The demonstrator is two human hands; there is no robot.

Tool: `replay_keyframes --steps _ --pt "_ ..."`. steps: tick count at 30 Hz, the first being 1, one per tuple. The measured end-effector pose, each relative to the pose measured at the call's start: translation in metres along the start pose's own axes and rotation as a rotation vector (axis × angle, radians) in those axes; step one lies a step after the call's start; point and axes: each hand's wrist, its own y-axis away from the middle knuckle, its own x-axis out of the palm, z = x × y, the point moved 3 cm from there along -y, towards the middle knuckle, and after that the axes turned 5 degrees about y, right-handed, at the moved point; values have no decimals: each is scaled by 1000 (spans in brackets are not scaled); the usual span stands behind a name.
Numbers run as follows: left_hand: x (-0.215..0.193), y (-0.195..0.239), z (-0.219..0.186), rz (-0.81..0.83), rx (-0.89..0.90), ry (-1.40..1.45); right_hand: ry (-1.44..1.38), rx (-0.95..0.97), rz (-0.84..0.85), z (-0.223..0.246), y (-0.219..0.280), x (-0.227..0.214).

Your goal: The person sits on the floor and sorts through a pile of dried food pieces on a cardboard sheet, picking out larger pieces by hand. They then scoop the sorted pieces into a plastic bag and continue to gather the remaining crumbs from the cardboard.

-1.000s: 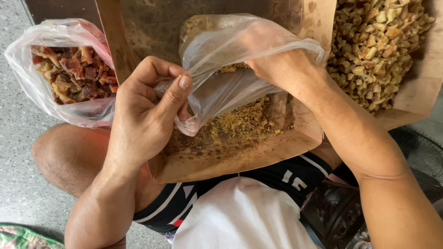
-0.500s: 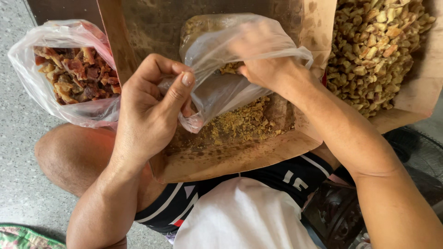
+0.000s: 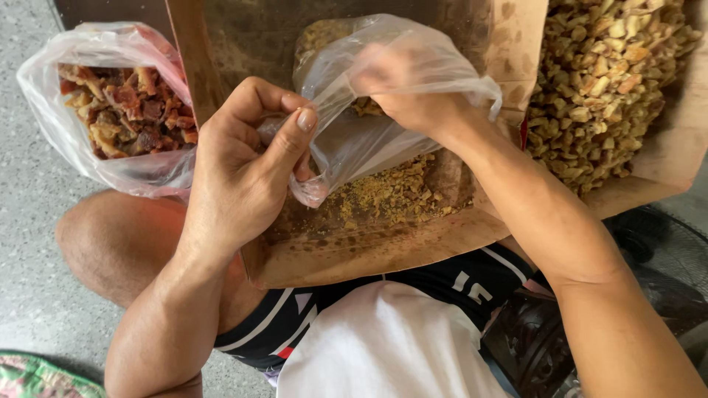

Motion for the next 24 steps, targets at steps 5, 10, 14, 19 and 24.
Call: replay_keyframes --steps 5,10,14,19,24 --pt "-1 0 -1 -11 -6 -37 -1039 245 193 3 28 -17" --pt "2 -3 2 16 11 -25 -1723 458 297 -10 57 -4" --pt "3 -3 3 25 33 -43 -1737 398 263 -8 64 -7" --pt "5 -3 4 24 22 -62 -1682 405 126 -4 59 -21" --pt "6 -2 4 35 9 -57 -382 603 99 18 50 -36"
